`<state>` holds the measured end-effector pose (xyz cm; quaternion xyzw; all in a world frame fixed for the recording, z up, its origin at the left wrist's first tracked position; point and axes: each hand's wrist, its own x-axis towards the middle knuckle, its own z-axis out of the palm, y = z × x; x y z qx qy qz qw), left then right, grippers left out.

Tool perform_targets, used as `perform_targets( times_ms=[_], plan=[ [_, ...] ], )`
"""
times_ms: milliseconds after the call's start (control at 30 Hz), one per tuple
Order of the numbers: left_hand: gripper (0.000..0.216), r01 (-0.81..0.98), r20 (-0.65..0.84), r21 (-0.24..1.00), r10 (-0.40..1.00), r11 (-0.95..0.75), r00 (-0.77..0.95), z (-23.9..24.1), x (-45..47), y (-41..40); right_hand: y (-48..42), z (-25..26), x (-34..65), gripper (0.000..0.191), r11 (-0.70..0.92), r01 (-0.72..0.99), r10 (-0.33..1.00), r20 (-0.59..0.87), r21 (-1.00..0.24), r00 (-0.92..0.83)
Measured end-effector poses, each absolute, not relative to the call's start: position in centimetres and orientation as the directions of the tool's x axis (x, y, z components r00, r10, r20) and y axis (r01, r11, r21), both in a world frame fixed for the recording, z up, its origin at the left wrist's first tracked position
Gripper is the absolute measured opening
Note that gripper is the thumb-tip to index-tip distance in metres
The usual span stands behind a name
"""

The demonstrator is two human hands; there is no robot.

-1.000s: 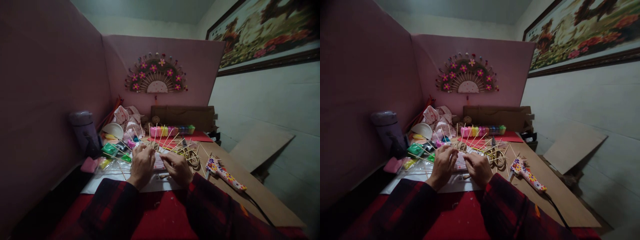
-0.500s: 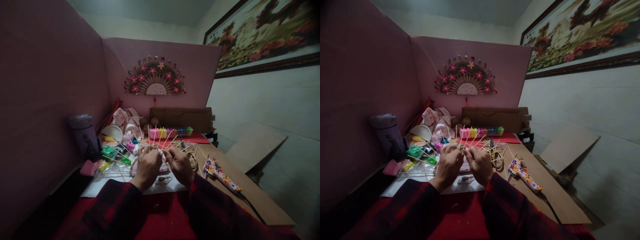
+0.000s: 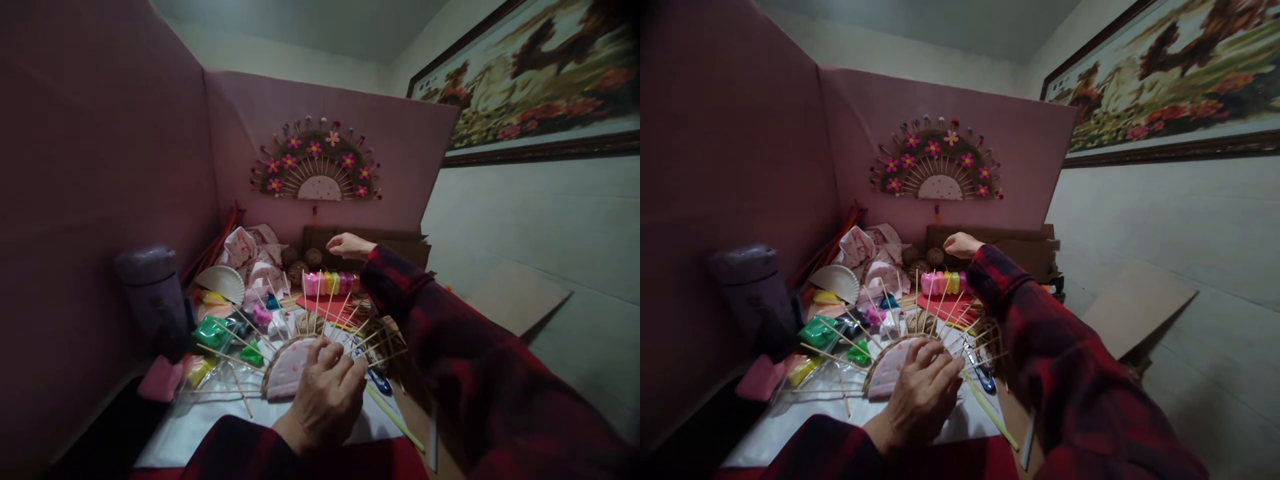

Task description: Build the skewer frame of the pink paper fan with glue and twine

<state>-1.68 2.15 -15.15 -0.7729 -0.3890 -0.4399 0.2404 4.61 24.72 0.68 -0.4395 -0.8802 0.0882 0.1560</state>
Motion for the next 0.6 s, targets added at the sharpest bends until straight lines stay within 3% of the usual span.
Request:
perform_targets(
  times_ms=[200,367,467,600],
  plan=[
    [0.018,0.788,0.898,0.026,0.361,-0.615,0.252,-15.4,-1.4,2.6,30.9,-1.3,0.2,0.06,0.643,0.711,0.754,0.076,-0.283,-0.652],
    [0.016,0.8,0.939,0.008,0.279,-0.6,0.2,-15.6,-1.5,3.3,33.2,-3.9,-1.7,0.066,0.668,0.681,0.716,0.012,-0.301,-0.698],
    [0.016,0.805,0.952,-0.002,0.245,-0.593,0.183,-15.5,-1.6,3.5,33.4,-5.0,-2.4,0.064,0.677,0.673,0.713,0.04,-0.299,-0.7],
    [0.008,0.8,0.916,0.016,0.329,-0.6,0.228,-15.8,-1.8,3.5,32.7,-3.8,-2.2,0.057,0.68,0.668,0.73,0.193,-0.304,-0.656]
  ],
)
